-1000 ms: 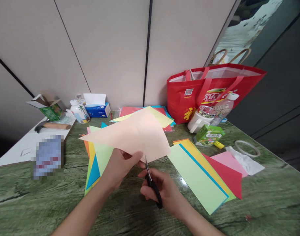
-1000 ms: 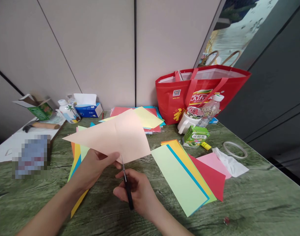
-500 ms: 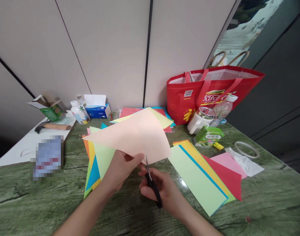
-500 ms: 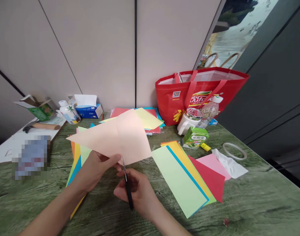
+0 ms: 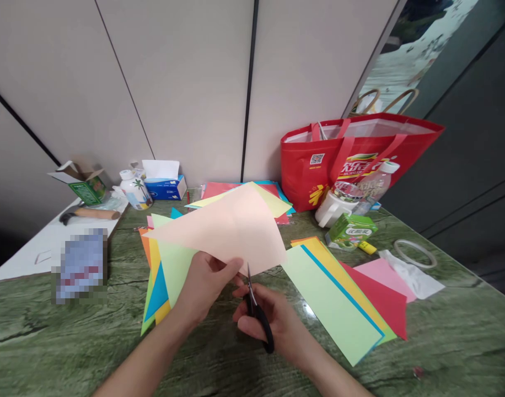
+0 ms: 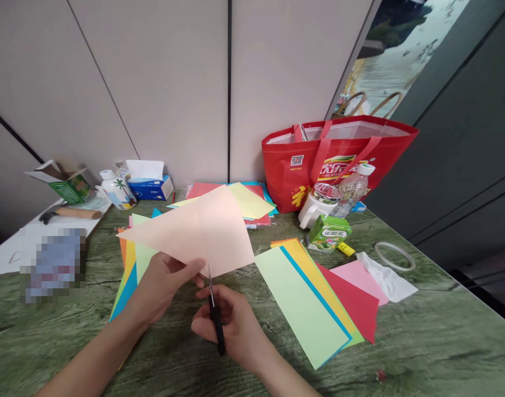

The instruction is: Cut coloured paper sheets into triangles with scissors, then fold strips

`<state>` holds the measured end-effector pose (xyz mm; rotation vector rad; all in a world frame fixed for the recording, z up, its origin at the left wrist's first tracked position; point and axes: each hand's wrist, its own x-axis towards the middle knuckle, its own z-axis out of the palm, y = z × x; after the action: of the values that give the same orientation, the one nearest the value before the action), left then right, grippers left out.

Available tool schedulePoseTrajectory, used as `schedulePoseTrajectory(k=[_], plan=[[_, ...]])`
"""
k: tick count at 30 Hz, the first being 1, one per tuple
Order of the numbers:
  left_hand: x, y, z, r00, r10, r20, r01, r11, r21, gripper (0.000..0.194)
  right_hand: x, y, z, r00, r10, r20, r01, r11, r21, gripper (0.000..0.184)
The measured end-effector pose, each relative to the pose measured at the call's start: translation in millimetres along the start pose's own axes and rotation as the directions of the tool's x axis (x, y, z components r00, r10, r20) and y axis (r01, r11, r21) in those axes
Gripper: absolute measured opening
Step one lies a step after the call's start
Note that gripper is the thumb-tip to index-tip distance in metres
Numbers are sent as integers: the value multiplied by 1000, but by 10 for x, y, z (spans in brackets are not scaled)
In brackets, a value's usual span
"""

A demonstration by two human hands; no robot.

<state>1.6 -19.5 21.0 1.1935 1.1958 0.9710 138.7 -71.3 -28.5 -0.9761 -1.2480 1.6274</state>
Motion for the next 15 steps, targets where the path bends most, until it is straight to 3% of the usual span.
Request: schedulePoseTrajectory(k=[15], plan=[[8,-8,2,999,44,-5,-44,999,-15,9,23,55,25,998,34,-59,-36,999,-24,39]])
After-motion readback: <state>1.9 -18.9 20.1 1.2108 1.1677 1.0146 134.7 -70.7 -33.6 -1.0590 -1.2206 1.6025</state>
